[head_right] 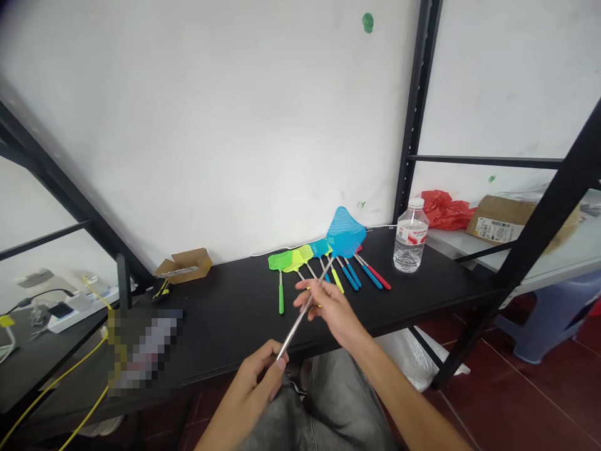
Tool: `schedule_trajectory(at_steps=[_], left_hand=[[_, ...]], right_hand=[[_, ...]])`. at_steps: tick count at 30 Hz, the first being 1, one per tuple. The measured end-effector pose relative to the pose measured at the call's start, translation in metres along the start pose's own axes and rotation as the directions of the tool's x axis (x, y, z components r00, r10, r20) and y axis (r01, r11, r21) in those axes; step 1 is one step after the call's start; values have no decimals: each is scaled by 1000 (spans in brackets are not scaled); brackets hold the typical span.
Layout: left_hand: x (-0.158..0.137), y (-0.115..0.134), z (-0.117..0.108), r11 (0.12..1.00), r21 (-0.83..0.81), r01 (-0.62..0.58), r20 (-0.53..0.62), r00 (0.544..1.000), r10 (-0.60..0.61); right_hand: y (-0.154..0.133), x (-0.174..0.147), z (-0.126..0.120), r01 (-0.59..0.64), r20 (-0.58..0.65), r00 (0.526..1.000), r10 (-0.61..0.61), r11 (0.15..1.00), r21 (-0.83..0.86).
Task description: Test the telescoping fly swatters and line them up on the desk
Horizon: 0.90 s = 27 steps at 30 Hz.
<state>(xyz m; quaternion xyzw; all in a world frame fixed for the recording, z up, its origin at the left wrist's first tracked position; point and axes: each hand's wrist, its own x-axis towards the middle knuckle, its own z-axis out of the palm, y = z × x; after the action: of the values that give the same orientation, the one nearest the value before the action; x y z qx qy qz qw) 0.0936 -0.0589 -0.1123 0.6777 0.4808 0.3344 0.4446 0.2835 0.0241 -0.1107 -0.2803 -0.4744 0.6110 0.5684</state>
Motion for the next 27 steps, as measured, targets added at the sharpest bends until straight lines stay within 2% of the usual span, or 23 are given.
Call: schedule_trajectory(at_steps=[3, 5, 9, 14, 18, 23, 27], left_hand=[[5, -8, 4, 989, -148, 32, -17, 999, -35], [7, -13, 7, 979, -197, 46, -25, 998, -52], [7, -18, 13, 966, -254, 58, -37, 997, -69], [8, -12, 22, 965, -257, 54, 6, 998, -54], [5, -9, 34, 965, -257, 55, 18, 998, -52], [-2, -15, 60, 940, -330, 90, 63, 995, -73], [-8, -25, 79, 905, -404, 132, 44, 991, -125]], right_hand=[[14, -10, 24, -36, 244, 967, 76, 986, -163], [20, -12, 30, -17, 294, 952, 84, 975, -223], [21, -8, 26, 19, 190, 981, 27, 971, -237], [3, -2, 10, 7, 59, 998, 3, 988, -156], [-15, 3, -11, 20, -49, 999, -23, 998, -65], [-28, 8, -42, 29, -167, 986, -24, 999, 27], [-27, 9, -50, 12, -185, 983, 1, 997, 71]])
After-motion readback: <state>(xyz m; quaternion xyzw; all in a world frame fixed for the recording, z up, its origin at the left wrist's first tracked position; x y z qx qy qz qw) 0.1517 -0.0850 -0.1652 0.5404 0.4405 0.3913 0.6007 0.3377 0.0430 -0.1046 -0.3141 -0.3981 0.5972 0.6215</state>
